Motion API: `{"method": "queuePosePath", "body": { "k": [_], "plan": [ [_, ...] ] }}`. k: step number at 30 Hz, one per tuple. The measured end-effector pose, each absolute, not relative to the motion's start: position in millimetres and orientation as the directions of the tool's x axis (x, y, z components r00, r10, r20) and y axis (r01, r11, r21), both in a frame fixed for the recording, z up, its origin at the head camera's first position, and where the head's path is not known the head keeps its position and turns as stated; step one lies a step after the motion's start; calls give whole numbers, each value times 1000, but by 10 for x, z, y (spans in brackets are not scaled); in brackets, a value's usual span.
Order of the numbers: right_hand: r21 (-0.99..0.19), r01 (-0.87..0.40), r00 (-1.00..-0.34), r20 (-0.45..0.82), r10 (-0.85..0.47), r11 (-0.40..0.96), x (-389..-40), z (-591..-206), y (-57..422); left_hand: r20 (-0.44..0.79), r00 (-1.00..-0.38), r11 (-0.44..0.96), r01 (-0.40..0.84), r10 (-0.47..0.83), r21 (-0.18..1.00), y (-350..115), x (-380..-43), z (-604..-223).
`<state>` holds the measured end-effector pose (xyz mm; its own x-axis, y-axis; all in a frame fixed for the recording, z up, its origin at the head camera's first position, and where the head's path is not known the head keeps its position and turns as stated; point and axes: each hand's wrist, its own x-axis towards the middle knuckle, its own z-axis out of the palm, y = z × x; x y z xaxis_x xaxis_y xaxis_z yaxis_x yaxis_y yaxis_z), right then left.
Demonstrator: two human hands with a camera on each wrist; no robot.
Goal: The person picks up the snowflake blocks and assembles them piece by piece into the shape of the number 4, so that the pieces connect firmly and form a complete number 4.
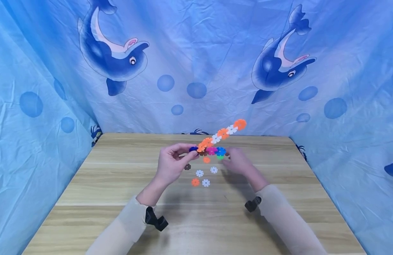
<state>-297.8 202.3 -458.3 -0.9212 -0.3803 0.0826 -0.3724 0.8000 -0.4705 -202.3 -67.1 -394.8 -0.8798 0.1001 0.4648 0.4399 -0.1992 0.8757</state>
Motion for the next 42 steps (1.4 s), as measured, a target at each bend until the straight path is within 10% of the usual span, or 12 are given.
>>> {"method": "queuePosePath", "body": {
  "k": [18, 42],
  "plan": [
    [-354, -442, -879, -12, -476, 824, -3164, -4945, 1876, 480, -870, -191, 455, 116, 870, -650, -2028, -3899],
    [-542, -269, -934, -56, -354, 796, -3053, -4917, 2011, 455, -882, -201, 427, 120, 882, -685, -2019, -3907]
  ]
}}
